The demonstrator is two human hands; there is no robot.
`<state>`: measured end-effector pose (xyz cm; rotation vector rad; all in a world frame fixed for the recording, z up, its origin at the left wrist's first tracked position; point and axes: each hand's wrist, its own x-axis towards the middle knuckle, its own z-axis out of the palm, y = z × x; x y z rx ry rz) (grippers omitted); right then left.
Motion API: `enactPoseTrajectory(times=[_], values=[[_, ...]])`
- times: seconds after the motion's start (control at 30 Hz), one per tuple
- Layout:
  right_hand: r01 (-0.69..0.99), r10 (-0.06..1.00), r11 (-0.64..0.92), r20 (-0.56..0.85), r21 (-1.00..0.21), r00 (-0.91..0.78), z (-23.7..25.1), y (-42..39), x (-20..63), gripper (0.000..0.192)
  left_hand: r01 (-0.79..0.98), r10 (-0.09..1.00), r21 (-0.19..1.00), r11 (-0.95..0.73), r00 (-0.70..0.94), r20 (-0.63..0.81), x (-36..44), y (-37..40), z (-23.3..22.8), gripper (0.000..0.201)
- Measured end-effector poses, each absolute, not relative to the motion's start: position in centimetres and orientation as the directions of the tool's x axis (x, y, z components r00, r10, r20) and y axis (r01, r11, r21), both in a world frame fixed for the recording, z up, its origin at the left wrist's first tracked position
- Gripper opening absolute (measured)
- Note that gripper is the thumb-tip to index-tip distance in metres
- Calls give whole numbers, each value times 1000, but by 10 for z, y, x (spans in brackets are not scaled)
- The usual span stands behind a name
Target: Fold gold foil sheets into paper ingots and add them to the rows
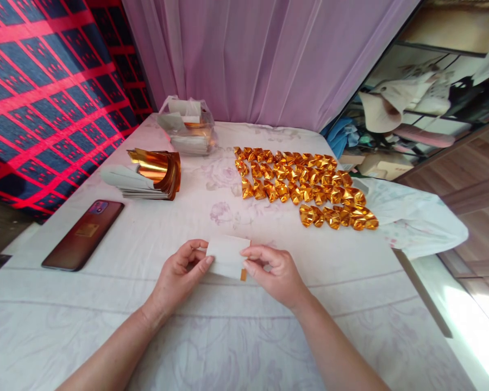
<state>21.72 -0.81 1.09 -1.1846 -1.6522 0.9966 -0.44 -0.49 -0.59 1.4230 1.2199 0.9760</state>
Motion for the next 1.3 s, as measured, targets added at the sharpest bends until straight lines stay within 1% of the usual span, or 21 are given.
enactPoseTrajectory(times=[0.1,0.17,0.23,0.3,0.37,0.43,0.5,0.6,0.7,0.77,0.83,0.9,1.0,1.13,1.3], values=[[251,986,88,48,-964,-161,2,-6,216,20,198,988,980,-16,156,-15,-4,-6,-10,33],[222,991,30,0,-974,-134,-1,-5,216,23,188,984,982,-2,175,-31,-4,-7,-12,39],[230,995,2,-22,-973,-101,-2,-4,216,24,168,977,986,22,207,-57,-4,-8,-12,48],[306,997,9,-13,-952,-70,-3,-4,218,24,162,967,986,50,238,-88,-5,-8,-12,55],[440,999,45,31,-897,-38,-5,-4,220,24,183,960,982,57,260,-104,-5,-9,-12,59],[555,996,87,92,-827,-18,-8,-3,221,23,251,956,967,34,275,-105,-6,-11,-13,59],[622,990,114,139,-775,-9,-12,-2,223,23,343,955,939,-26,287,-78,-7,-13,-14,56],[680,983,126,181,-722,10,-18,1,226,23,487,958,861,-150,287,5,-8,-15,-12,44],[715,978,148,209,-684,-2,-22,3,227,23,605,935,723,-335,306,177,-8,-13,-5,27],[724,975,171,222,-669,-26,-23,4,228,23,637,871,595,-491,382,309,-8,-10,0,25],[729,972,185,230,-659,-38,-22,4,228,23,641,787,457,-616,493,371,-6,-8,1,30],[731,973,186,229,-657,-42,-22,4,228,23,644,732,347,-681,593,337,-5,-6,-2,39],[721,975,183,215,-669,-49,-21,5,229,24,669,719,265,-695,655,231,-3,-6,-10,54],[685,979,187,194,-704,-68,-20,5,231,28,695,730,225,-683,657,185,-2,-8,-17,60],[633,978,202,190,-748,-88,-19,7,235,32,716,744,204,-668,639,193,0,-9,-17,58]])
